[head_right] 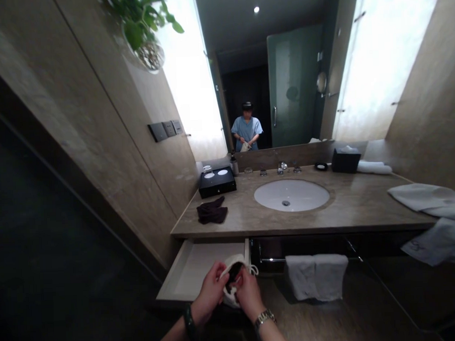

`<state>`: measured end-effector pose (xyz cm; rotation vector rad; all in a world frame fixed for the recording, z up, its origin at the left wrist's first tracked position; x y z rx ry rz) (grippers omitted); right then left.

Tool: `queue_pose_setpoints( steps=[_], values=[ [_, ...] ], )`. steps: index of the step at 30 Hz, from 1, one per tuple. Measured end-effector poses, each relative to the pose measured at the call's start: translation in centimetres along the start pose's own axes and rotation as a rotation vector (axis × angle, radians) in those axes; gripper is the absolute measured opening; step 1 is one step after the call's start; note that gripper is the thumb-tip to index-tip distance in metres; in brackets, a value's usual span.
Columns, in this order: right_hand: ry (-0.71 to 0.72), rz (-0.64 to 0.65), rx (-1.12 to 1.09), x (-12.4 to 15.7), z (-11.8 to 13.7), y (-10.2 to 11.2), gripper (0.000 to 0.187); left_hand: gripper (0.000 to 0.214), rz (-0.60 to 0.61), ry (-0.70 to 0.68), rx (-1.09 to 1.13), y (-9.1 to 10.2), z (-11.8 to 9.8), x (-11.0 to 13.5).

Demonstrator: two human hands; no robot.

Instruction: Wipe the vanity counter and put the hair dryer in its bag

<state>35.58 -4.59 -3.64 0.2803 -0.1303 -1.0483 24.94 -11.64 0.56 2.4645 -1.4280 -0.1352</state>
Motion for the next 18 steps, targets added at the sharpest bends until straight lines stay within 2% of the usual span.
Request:
queue_pose_setpoints(
  steps=[2, 4, 6, 8, 9, 11, 12, 13, 14, 15, 18],
  values=[
    [0.008, 0.07, 0.146, -0.3, 1.1, -0.1, 0.019, 0.034, -0.027, -0.017, -0.024, 1.4, -0.7, -0.9],
    [0.022, 0.126, 0.26, -0.7, 2.4, 0.7, 0.016, 0.037, -0.078, -0.042, -0.058, 3.6, -1.3, -1.7],
    [0.047, 0.127, 0.327, -1.2, 3.8, 2.6, 0.013, 0.039, -0.126, -0.062, -0.094, 5.9, -1.7, -2.5],
    [0.08, 0.062, 0.373, -1.9, 5.5, 5.2, 0.016, 0.041, -0.149, -0.069, -0.119, 7.7, -1.7, -3.0],
    [0.105, 0.028, 0.389, -2.3, 6.3, 6.3, 0.022, 0.042, -0.148, -0.069, -0.129, 8.2, -1.6, -3.2],
    [0.161, 0.029, 0.395, -3.0, 7.6, 7.0, 0.054, 0.044, -0.135, -0.068, -0.145, 8.9, -1.3, -3.5],
    [0.18, 0.081, 0.389, -3.3, 7.9, 6.4, 0.074, 0.045, -0.13, -0.07, -0.154, 9.1, -1.2, -3.6],
    [0.186, 0.155, 0.385, -3.5, 7.8, 5.5, 0.084, 0.045, -0.128, -0.073, -0.162, 9.3, -1.2, -3.7],
    [0.176, 0.231, 0.387, -3.6, 7.5, 4.4, 0.08, 0.044, -0.129, -0.076, -0.174, 9.5, -1.2, -3.6],
    [0.158, 0.288, 0.396, -3.7, 7.2, 3.4, 0.065, 0.043, -0.134, -0.084, -0.189, 9.7, -1.3, -3.6],
    [0.137, 0.303, 0.4, -4.0, 8.0, 1.2, 0.013, 0.04, -0.162, -0.153, -0.253, 10.0, -2.3, -2.7]
  ],
)
Point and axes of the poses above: each hand's wrist, its own x-axis away from the middle knuckle, its own y-axis out of the back of the hand, z = x × y, the point moved 9 cm from there along -x, towards the middle knuckle, and after that the axes turned 9 degrees about -x, right-handed, at the moved point
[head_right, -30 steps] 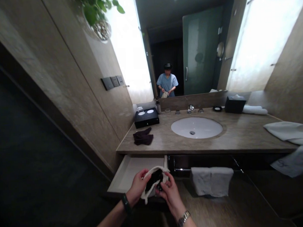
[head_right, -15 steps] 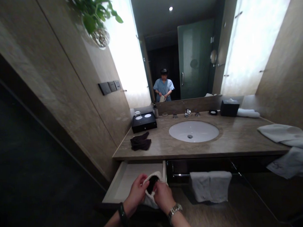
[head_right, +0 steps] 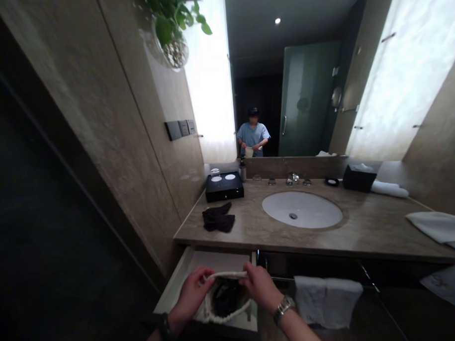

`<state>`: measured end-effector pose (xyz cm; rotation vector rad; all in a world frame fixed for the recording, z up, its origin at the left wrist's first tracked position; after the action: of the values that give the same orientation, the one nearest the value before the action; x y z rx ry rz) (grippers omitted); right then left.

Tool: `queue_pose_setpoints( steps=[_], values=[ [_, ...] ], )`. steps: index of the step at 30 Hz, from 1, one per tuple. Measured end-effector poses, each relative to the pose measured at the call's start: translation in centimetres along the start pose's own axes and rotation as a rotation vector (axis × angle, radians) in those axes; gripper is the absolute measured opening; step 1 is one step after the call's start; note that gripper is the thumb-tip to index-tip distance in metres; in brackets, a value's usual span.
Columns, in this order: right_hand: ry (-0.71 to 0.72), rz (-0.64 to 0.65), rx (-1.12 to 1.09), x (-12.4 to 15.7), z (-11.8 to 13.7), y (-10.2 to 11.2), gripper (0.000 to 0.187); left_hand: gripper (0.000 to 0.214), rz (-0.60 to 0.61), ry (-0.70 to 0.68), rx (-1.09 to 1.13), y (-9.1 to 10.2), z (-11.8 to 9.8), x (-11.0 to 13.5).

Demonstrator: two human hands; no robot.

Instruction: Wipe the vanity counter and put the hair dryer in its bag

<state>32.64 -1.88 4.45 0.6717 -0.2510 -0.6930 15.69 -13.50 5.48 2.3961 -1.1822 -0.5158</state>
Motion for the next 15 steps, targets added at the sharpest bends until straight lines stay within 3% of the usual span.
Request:
queue_pose_setpoints(
  steps=[1, 5, 7, 10, 11, 13, 15],
  values=[
    [0.026, -0.021, -0.05, -0.4, 1.4, -0.1, 0.006, 0.044, -0.019, -0.03, -0.018, 0.0, -0.4, 0.4],
    [0.175, -0.007, -0.527, -1.7, 10.2, 0.5, 0.026, 0.069, -0.027, -0.144, -0.071, -2.7, -0.9, 2.3],
    [0.228, 0.061, -0.727, -1.9, 14.9, 1.5, 0.034, 0.065, -0.138, -0.21, -0.173, -3.0, -1.3, 3.3],
    [0.317, 0.196, -0.935, -1.3, 21.3, 3.3, 0.044, 0.047, -0.491, -0.372, -0.404, 0.4, -3.9, 5.4],
    [0.345, 0.243, -1.0, -0.9, 23.1, 3.6, 0.047, 0.04, -0.546, -0.416, -0.436, 2.0, -4.9, 5.9],
    [0.395, 0.338, -1.103, -0.1, 26.5, 3.3, 0.049, 0.034, -0.452, -0.408, -0.371, 5.1, -5.7, 5.9],
    [0.41, 0.45, -1.18, 0.6, 29.5, 1.1, 0.052, 0.039, -0.349, -0.231, -0.258, 8.7, -4.4, 5.9]
  ],
)
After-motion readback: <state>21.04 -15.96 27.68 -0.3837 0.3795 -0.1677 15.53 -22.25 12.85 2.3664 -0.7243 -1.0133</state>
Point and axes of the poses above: each hand's wrist, its own x-axis away from the middle knuckle, its own y-axis out of the back of the hand, z = x × y, the point moved 9 cm from there along -x, towards the middle knuckle, and after that the axes turned 9 degrees about -x, right-handed, at the moved point
